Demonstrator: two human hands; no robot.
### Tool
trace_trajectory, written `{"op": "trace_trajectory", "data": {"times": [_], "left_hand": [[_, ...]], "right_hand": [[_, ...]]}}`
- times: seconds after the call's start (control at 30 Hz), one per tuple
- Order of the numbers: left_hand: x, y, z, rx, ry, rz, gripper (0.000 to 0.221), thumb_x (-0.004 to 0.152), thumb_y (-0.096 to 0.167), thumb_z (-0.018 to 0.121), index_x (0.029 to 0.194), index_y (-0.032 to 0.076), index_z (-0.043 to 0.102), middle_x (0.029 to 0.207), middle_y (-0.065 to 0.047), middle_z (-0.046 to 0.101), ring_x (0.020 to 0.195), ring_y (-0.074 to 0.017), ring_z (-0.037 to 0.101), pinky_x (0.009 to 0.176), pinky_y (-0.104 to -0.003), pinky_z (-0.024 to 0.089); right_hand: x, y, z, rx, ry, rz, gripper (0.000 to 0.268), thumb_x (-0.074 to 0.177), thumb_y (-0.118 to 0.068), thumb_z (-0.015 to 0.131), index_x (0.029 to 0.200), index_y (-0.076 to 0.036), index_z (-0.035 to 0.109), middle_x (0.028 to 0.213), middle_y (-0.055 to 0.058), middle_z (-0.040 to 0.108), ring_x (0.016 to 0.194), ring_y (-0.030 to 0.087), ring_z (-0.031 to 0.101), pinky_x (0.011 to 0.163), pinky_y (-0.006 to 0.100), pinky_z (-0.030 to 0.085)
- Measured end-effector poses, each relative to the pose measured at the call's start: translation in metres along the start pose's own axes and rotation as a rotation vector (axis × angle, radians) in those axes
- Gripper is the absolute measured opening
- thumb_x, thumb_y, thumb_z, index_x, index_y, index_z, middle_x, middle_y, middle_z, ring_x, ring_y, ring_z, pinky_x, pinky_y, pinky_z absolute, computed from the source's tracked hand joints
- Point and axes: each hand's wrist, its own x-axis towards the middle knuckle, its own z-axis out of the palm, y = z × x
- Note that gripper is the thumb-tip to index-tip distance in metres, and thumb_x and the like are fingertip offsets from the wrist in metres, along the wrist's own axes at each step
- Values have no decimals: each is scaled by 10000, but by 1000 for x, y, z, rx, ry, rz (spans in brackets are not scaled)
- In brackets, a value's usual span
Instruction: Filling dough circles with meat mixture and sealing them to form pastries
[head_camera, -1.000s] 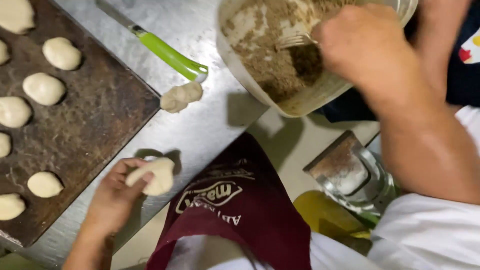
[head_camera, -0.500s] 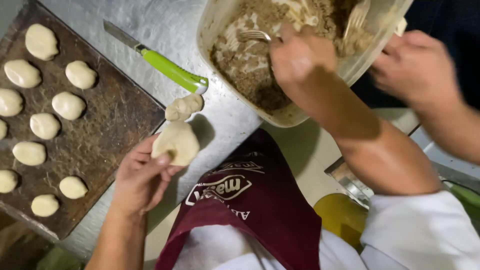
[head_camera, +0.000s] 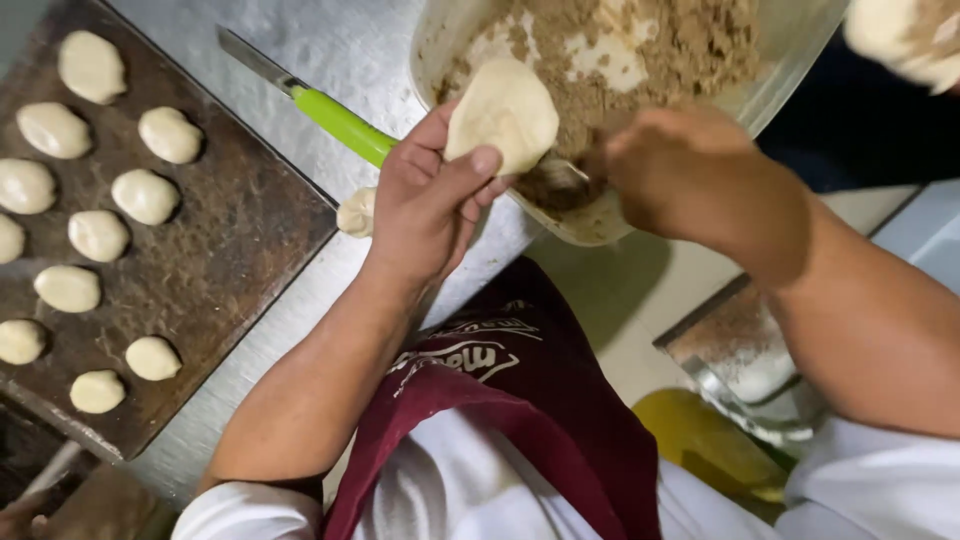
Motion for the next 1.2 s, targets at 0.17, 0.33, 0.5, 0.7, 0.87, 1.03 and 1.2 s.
{"op": "trace_trajectory", "data": {"times": [0.17,0.33,0.5,0.7,0.87,1.03,1.2], "left_hand": [[0,28,14,124,300,-15,459,895,-28,674,1311,-182,553,916,-334,666,436,-127,508,436,-177,496],[-17,15,12,59,348,-147,428,898,-30,650,1278,-214,583,939,-405,699,661,-304,699,535,-284,617],[-5,-5,38,-245,220,-291,484,1015,244,595,1327,-121,533,1066,-317,721,926,-409,748,786,-457,666],[-18,2,25,68,284,-165,488,855,93,761,1308,-55,656,1090,-177,761,922,-274,759,749,-344,671],[-21,9,28,276,374,-105,600,824,179,749,1363,-51,622,1162,-179,741,1011,-253,736,840,-347,664],[-5,9,22,280,371,-115,359,893,86,684,1233,-29,678,1014,-149,763,835,-218,752,703,-285,660],[-13,22,22,223,276,-119,473,856,77,703,1304,-65,654,1039,-202,752,841,-271,747,594,-300,663]], "right_hand": [[-5,65,67,399,838,-495,337,851,-25,571,1054,-166,799,996,20,742,877,264,689,793,431,553],[-53,40,73,642,1150,-408,291,936,60,619,1154,-45,780,1002,111,776,766,183,722,657,280,618],[-9,10,119,515,1489,-289,436,976,62,664,1345,-164,719,1197,166,738,960,346,700,811,441,590],[-26,13,131,196,1661,8,182,1097,-47,733,1176,-167,844,1204,-3,704,818,255,653,789,370,540],[-66,-18,97,608,1564,-350,197,1043,146,708,1193,41,783,1129,200,723,970,301,703,886,353,554],[-38,-37,95,260,1679,-144,305,1000,81,637,1183,-70,829,1144,151,763,969,312,742,842,392,611],[-16,-11,99,148,1688,43,391,924,63,656,1213,-114,851,1160,61,732,966,275,730,839,347,586]]}}
